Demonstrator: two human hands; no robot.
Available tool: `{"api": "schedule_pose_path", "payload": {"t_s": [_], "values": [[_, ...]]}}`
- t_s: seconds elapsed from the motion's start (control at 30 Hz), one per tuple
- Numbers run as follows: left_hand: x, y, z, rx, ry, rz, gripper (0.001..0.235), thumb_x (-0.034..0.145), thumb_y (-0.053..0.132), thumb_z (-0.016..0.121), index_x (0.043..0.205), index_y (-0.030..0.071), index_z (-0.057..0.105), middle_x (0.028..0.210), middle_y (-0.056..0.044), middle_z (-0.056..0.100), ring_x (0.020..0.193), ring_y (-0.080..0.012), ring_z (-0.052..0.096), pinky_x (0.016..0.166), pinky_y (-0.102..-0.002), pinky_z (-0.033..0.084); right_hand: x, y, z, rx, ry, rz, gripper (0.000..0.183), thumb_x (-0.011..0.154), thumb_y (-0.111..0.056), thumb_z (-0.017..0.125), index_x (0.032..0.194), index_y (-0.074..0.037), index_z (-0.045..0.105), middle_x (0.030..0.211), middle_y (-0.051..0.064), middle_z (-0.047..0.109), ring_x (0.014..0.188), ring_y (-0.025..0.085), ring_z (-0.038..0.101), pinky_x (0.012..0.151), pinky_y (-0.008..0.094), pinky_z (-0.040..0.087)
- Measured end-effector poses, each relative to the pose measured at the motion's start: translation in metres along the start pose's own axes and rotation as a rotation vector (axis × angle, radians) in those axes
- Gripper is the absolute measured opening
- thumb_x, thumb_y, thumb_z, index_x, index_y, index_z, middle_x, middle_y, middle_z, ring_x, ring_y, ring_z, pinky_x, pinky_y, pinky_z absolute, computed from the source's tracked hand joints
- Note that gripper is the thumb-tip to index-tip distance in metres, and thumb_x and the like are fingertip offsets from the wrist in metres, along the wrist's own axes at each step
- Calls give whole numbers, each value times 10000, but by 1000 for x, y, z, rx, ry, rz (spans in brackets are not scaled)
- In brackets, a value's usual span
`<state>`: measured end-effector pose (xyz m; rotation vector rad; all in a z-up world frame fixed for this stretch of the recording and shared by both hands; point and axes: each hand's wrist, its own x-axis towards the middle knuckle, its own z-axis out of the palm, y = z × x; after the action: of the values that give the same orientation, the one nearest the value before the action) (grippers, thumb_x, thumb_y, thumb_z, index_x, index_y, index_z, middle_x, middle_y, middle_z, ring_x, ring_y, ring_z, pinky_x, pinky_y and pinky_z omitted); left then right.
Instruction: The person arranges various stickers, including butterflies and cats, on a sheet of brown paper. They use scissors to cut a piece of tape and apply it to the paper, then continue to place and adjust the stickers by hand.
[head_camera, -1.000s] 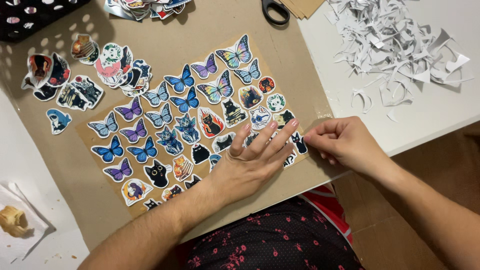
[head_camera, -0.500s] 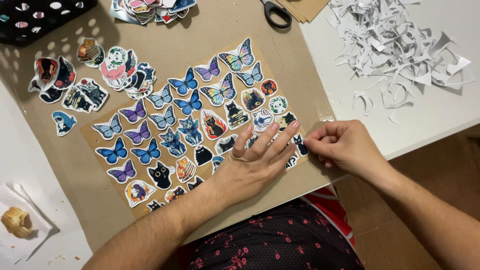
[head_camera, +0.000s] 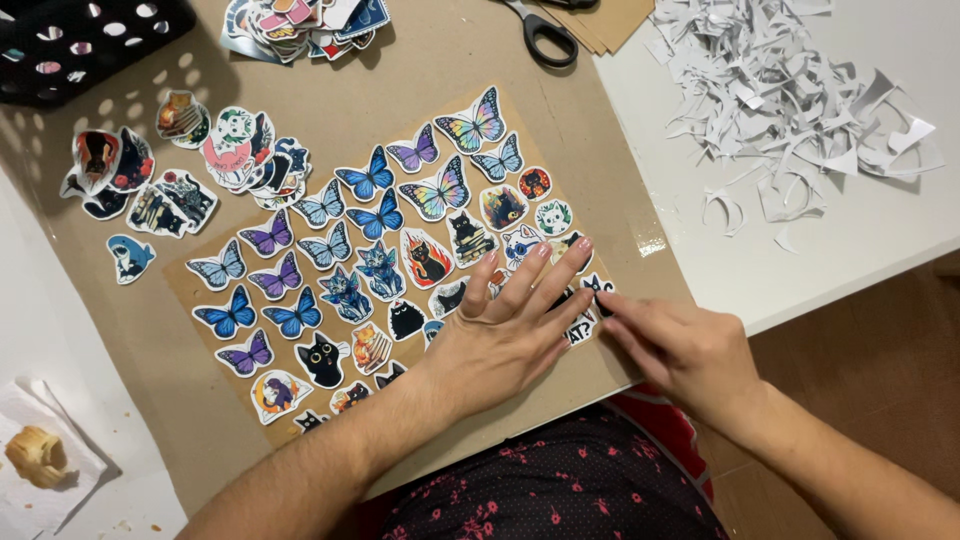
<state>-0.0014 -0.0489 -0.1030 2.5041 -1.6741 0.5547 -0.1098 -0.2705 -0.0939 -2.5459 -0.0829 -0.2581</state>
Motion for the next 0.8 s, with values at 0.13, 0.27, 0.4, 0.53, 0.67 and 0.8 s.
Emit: {"api": "schedule_pose_path", "payload": {"t_s": [0.13,0.27,0.4,0.53,0.67,0.8], "values": [[1,0,1,-68,27,-14,449,1007,510,602,1405,302,618,1668,-39,298,1548,-273,132,1248,-503,85,8,-9,-3,-321,-27,-249,209,994,-264,614,1138,-143,703,956,-1,724,813,171,688,607,292,494],[3,-2,-2,-35,83,-22,478,918,605,732,1272,294,653,1623,-16,398,1506,-243,247,1211,-481,150,17,-7,-4,-454,-128,-355,200,1018,-264,544,984,-111,669,864,17,692,676,225,653,470,358,427],[13,-37,-44,-237,175,-94,485,994,551,768,1331,215,674,1569,-124,437,1461,-356,301,1191,-510,84,21,3,-13,-319,-287,-237,225,987,-325,546,1050,-155,679,860,-21,700,653,256,670,330,438,421],[-2,-85,-98,-213,197,-340,524,1065,555,550,1428,194,663,1597,-127,303,1468,-347,168,1179,-579,182,24,-12,-22,-298,-81,-368,290,972,-330,621,1187,-152,701,1049,10,695,876,217,666,703,352,520],[-46,-108,-135,-39,294,-468,691,1041,583,417,1350,41,714,1547,-222,412,1444,-345,196,1168,-546,201,5,-13,11,-460,-100,-501,810,999,-629,406,1549,-37,357,1611,159,366,1523,385,245,1247,538,194],[-110,-102,-152,-22,282,-565,632,1072,529,483,1485,52,516,1592,-315,347,1501,-370,113,1262,-635,199,5,-13,25,-438,-199,-466,933,940,-692,387,1556,6,318,1632,195,301,1545,369,185,1258,530,121]]}}
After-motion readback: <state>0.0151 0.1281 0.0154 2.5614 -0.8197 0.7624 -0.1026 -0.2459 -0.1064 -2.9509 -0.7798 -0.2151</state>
